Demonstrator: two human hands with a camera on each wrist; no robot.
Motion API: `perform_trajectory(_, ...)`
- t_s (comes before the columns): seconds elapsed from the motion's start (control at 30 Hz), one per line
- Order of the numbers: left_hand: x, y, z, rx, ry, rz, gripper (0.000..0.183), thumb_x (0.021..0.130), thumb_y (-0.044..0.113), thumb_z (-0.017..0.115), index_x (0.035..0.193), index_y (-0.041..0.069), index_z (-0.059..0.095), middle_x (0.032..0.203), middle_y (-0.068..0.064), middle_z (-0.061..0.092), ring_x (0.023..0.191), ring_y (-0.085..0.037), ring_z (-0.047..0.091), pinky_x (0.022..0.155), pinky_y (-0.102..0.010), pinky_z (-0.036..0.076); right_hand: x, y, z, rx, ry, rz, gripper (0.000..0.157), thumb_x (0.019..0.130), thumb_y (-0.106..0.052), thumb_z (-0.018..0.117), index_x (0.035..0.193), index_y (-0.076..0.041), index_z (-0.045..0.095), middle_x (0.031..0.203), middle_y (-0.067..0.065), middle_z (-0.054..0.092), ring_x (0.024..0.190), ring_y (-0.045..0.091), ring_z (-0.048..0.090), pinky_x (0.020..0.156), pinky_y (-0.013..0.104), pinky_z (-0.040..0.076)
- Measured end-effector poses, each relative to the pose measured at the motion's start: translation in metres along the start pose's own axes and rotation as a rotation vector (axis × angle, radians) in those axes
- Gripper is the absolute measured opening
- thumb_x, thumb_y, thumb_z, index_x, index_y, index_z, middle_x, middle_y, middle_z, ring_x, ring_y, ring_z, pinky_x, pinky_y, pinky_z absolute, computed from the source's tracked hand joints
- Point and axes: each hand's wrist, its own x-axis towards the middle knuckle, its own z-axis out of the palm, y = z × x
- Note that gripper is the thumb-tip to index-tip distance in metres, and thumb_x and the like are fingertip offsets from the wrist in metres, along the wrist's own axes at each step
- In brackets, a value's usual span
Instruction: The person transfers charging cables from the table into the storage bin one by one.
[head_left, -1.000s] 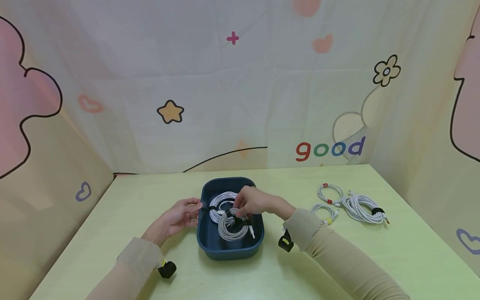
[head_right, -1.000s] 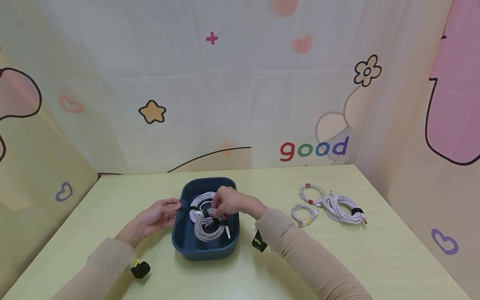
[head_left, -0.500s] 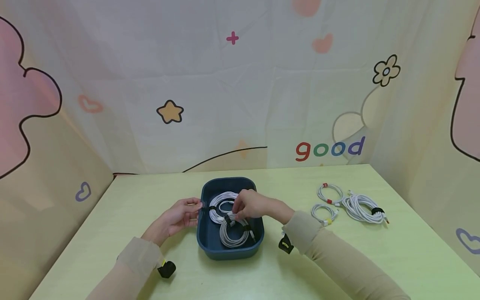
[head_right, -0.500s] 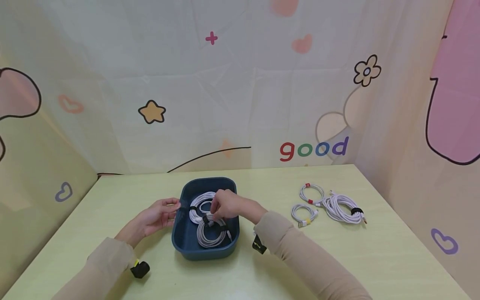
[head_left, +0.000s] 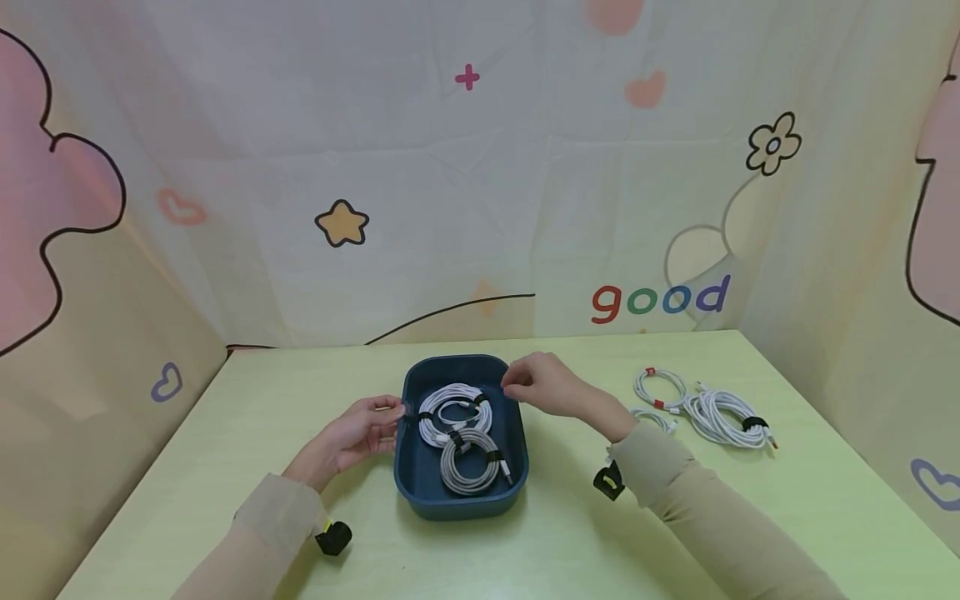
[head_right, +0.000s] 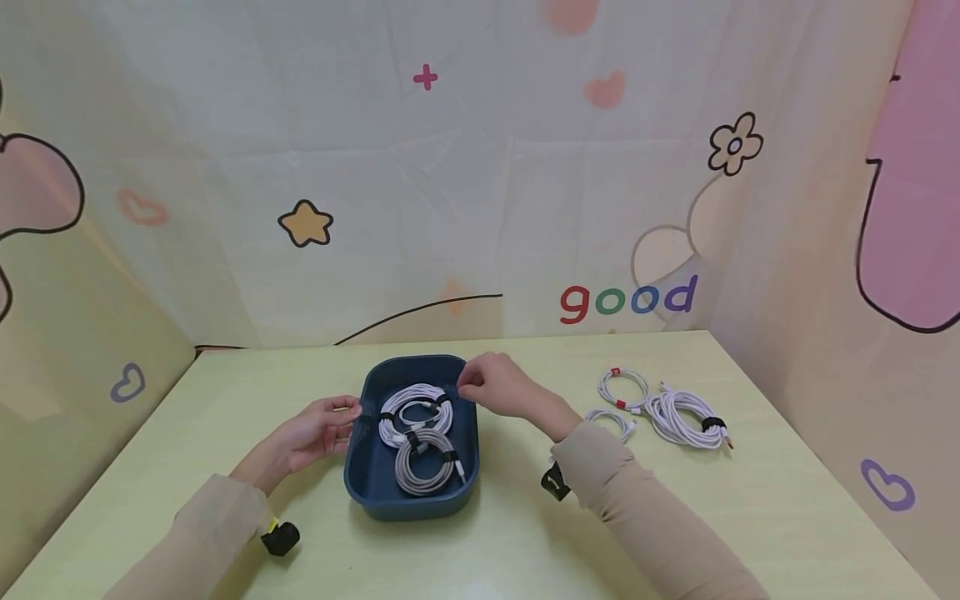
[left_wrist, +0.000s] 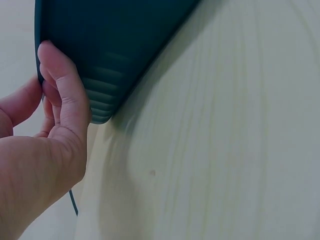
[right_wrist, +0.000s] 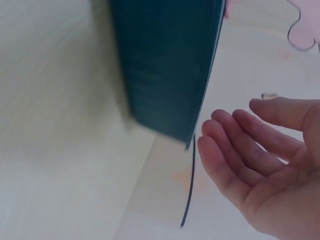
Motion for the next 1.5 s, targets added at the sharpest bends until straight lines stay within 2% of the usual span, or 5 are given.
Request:
perform_trajectory(0.27, 0.000, 0.000, 0.000, -0.006, -0.012, 0.001, 0.009, 0.100, 0.008, 0.048, 0.108, 0.004, 0.047, 0.081, 0.003, 0.063, 0.068, -0.009, 0.062, 0.065, -0.026, 0.056, -0.018, 0.036, -0.022, -0.041, 0.079, 0.077, 0.014, 0.091, -0.009, 0.063, 0.098, 0.001, 0.070, 0.090, 0.013, 0.072, 0.077, 0.018, 0.066, 0.073, 0.034, 0.056)
perform_trajectory(0.57, 0.001, 0.000, -0.001, -0.003, -0.013, 0.004, 0.006, 0.100, 0.007, 0.047, 0.106, 0.006, 0.048, 0.081, 0.004, 0.062, 0.067, -0.008, 0.061, 0.064, -0.026, 0.055, -0.037, 0.069, -0.043, -0.122, 0.085, 0.120, 0.013, 0.090, -0.005, 0.061, 0.097, 0.004, 0.068, 0.091, 0.015, 0.071, 0.080, 0.022, 0.066, 0.075, 0.038, 0.056)
perform_trajectory(1.03, -0.001, 0.002, 0.001, -0.007, 0.010, -0.013, 0.005, 0.099, 0.010, 0.051, 0.104, 0.008, 0.050, 0.081, 0.003, 0.062, 0.066, -0.008, 0.060, 0.064, -0.025, 0.055, -0.058, 0.102, -0.056, -0.194, 0.063, 0.201, 0.013, 0.086, 0.000, 0.063, 0.095, 0.007, 0.067, 0.089, 0.017, 0.070, 0.082, 0.026, 0.064, 0.076, 0.042, 0.054)
perform_trajectory(1.3, 0.000, 0.001, 0.001, -0.005, 0.004, -0.005, 0.009, 0.099, 0.010, 0.051, 0.107, 0.007, 0.048, 0.083, 0.003, 0.063, 0.068, -0.009, 0.060, 0.065, -0.025, 0.055, -0.069, 0.118, -0.057, -0.226, -0.008, 0.283, 0.015, 0.083, 0.002, 0.065, 0.097, 0.007, 0.068, 0.088, 0.015, 0.069, 0.080, 0.024, 0.060, 0.081, 0.044, 0.054)
perform_trajectory(1.5, 0.000, 0.001, 0.000, -0.009, 0.004, -0.002, 0.007, 0.100, 0.009, 0.050, 0.105, 0.007, 0.049, 0.081, 0.004, 0.062, 0.066, -0.008, 0.060, 0.064, -0.025, 0.055, -0.076, 0.124, -0.056, -0.239, -0.080, 0.300, 0.019, 0.079, 0.009, 0.060, 0.097, 0.007, 0.068, 0.088, 0.016, 0.067, 0.079, 0.024, 0.058, 0.080, 0.044, 0.053)
